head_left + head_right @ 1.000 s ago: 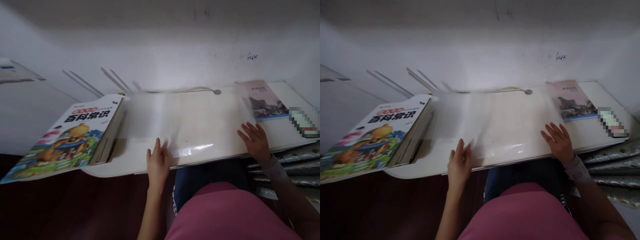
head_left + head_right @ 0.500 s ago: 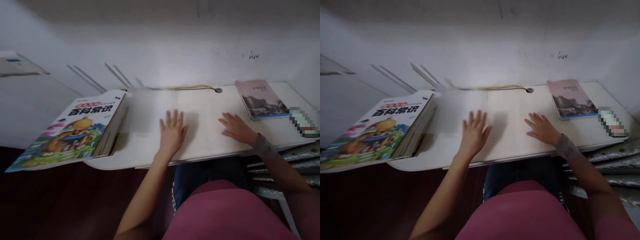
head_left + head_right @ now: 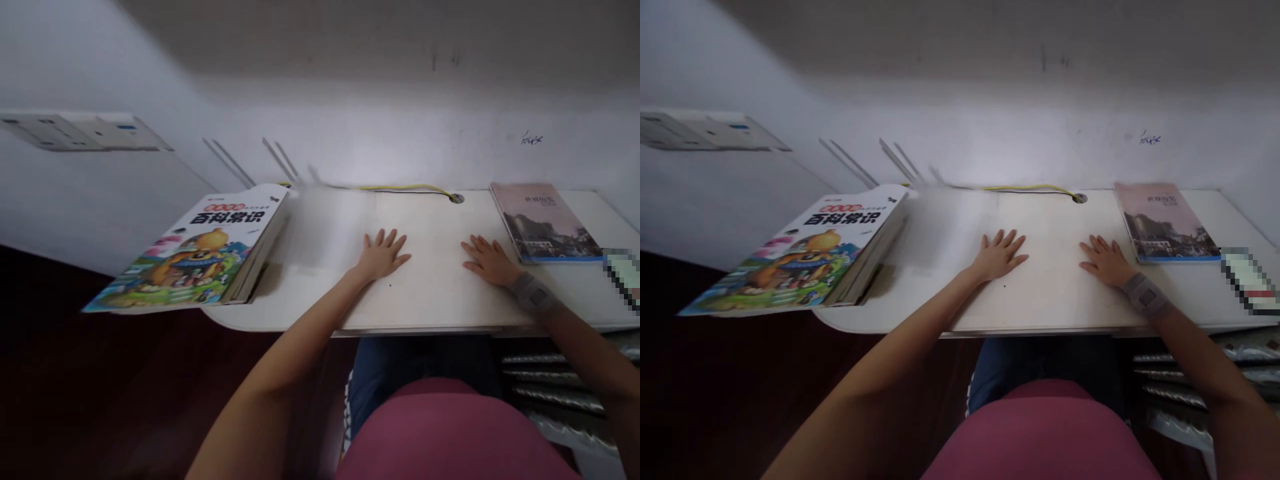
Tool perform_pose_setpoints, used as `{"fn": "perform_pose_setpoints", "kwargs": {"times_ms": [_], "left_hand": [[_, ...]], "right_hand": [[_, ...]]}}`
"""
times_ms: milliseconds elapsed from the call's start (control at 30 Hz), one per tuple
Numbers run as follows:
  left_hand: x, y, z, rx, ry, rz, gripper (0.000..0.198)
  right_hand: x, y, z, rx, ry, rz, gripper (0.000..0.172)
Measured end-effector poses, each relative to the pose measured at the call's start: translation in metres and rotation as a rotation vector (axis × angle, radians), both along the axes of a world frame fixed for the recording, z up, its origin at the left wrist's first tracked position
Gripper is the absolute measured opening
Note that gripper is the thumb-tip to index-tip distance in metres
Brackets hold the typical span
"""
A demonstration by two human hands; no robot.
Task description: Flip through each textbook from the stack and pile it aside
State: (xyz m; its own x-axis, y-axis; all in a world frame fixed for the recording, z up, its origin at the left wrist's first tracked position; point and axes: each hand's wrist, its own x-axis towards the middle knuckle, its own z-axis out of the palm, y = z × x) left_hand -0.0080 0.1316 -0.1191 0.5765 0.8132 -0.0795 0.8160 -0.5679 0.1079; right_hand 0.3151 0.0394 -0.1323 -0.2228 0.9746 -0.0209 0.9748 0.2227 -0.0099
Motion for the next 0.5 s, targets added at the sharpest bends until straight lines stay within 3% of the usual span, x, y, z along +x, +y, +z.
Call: {"fn": "perform_pose_setpoints", "kwargs": {"times_ms": [167,300,400,500], "left_hand": [[0.008,-0.003,-0.001,0.005,-0.052,0.006,0.069],[0.000,-0.001,0.015,0.042,-0.185,0.031,0.068],[-0.042,0.017,0.043,0.215,-0.311,0.103,0.055],[-0.124,0.035,0.076,0.332,-0.266,0.312,0.049]], "right_hand": [[0.000,0.002,-0.007,0.047,0.006,-0.014,0.058],[0.007,0.003,-0.010,0.109,0.068,0.013,0.057],[0.015,-0.001,-0.006,0.232,0.135,0.067,0.056],[0.017,-0.013,0.000,0.346,0.167,0.127,0.054]]}}
